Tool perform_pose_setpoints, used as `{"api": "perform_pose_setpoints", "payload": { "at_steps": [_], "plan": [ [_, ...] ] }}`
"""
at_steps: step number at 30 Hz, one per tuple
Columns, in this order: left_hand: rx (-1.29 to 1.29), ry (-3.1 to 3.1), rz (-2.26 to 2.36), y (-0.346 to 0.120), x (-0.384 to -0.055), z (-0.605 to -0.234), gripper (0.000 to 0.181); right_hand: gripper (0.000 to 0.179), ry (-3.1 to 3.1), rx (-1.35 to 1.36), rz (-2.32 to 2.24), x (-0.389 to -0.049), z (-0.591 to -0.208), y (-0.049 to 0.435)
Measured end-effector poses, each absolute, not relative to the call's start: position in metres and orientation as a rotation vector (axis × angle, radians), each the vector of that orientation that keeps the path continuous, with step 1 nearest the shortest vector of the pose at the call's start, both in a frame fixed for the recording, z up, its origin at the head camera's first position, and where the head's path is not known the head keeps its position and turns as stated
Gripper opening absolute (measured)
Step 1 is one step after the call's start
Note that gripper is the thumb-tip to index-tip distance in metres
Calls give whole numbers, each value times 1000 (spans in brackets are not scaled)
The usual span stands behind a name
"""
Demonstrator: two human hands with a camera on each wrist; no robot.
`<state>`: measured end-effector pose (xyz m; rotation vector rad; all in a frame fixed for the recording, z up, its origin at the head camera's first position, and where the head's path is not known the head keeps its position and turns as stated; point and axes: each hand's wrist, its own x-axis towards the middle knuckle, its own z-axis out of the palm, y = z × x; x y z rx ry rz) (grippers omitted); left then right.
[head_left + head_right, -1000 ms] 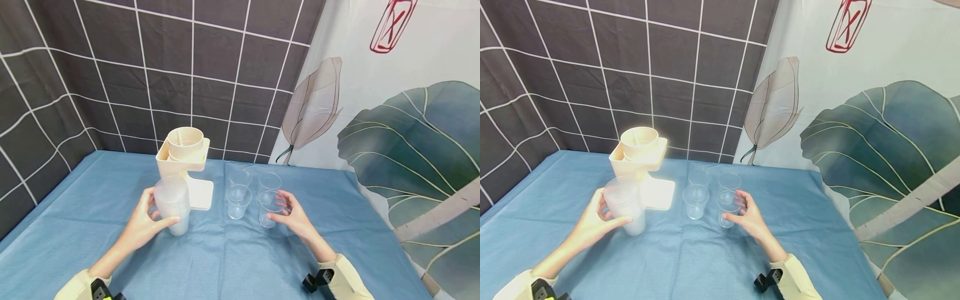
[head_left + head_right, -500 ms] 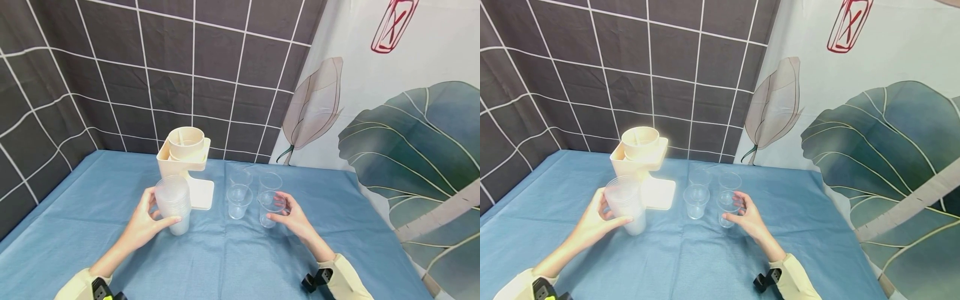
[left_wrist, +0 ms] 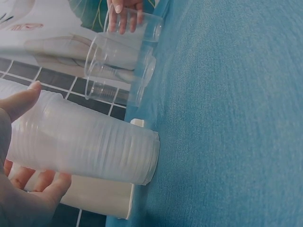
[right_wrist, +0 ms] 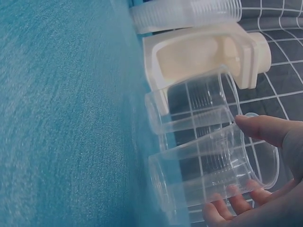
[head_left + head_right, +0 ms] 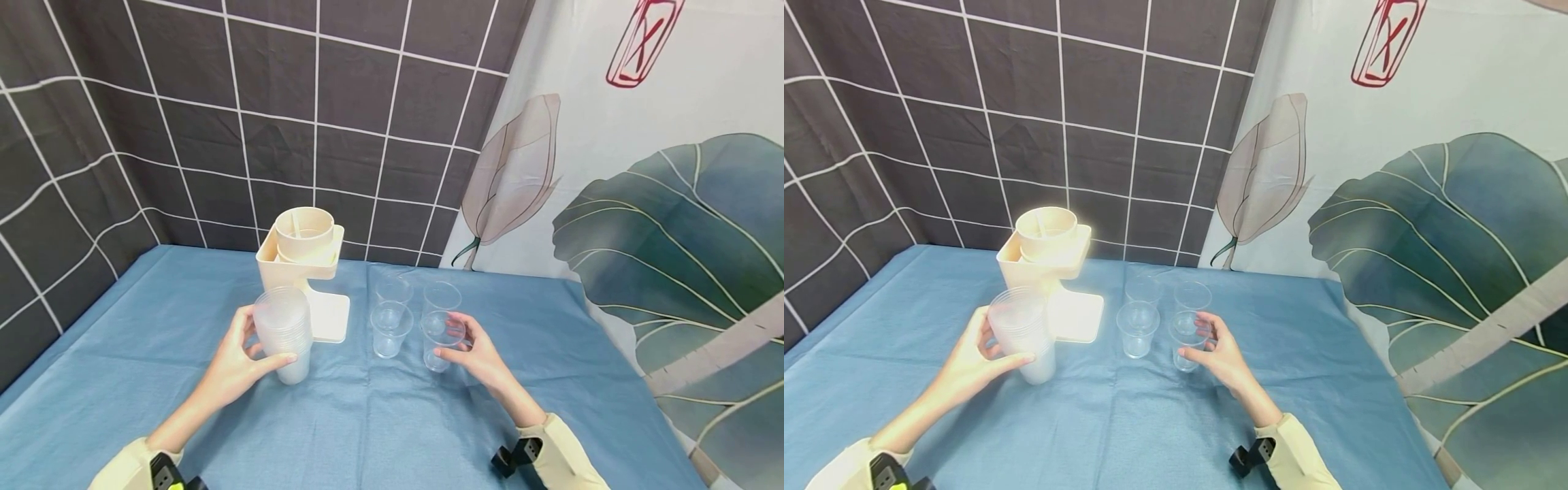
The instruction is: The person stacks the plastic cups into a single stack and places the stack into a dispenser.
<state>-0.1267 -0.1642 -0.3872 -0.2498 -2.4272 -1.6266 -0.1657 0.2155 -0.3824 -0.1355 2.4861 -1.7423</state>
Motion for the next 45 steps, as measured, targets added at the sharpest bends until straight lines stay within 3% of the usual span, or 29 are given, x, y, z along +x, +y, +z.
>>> {"api": "perform_pose_setpoints", "payload": {
  "at_steps": [45],
  "plan": [
    [-250,-2433,-1620,-164,-125,-387,80,70,2880,-383,-1598,-149,-346,209]
  ]
}}
